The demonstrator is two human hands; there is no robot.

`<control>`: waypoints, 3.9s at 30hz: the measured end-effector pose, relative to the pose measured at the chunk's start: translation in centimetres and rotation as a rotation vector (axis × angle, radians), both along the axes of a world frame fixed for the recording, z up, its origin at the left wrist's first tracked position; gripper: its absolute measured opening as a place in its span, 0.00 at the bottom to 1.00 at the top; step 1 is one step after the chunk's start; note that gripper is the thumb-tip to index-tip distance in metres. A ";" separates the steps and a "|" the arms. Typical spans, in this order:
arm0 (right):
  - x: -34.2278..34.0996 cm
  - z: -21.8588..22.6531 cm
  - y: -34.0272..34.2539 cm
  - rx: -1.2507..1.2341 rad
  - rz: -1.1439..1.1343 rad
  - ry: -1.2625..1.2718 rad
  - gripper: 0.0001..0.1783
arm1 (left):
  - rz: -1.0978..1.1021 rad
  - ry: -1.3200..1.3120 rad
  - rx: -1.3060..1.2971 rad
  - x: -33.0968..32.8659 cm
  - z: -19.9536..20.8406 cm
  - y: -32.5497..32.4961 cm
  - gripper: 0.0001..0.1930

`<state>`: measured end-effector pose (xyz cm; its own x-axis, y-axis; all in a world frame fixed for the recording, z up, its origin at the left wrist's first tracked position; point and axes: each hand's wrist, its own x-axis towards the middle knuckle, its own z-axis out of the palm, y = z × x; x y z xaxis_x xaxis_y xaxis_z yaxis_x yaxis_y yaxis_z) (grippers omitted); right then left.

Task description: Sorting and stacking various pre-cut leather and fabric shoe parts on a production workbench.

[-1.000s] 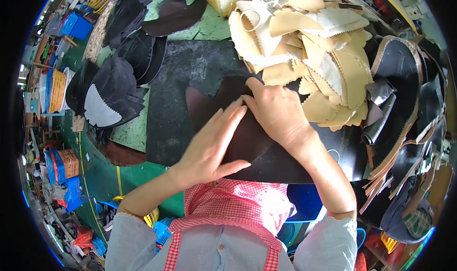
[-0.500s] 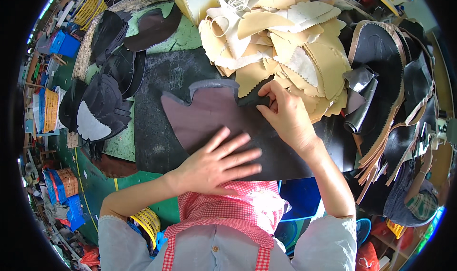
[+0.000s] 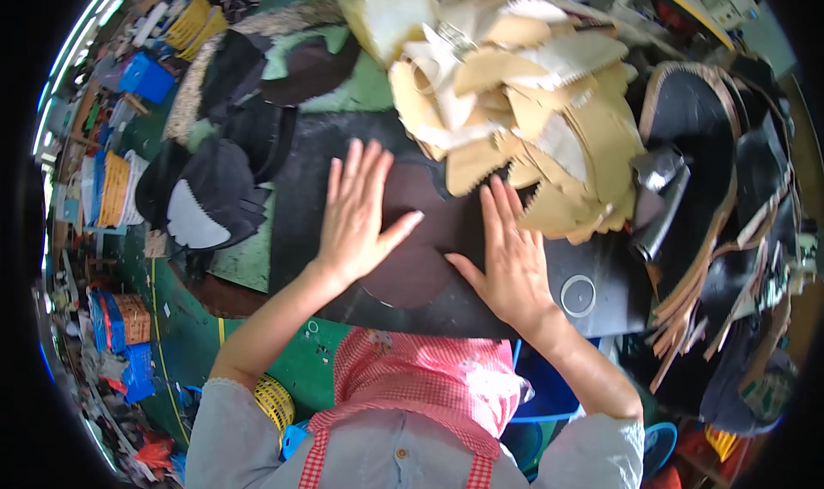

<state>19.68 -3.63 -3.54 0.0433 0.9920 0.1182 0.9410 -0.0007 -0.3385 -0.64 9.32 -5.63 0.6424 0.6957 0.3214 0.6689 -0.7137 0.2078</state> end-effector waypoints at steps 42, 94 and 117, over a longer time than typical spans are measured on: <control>0.3 0.5 -1.8 0.107 -0.004 0.339 0.16 | 0.393 0.134 -0.041 -1.6 -0.8 26.1 0.19; 5.4 1.4 -5.3 0.036 -0.302 0.789 0.10 | 0.388 -0.283 0.270 -17.0 11.6 3.0 0.09; 4.8 7.4 -5.6 -0.293 0.009 0.562 0.06 | 0.490 -0.087 -0.424 -29.6 4.8 13.1 0.27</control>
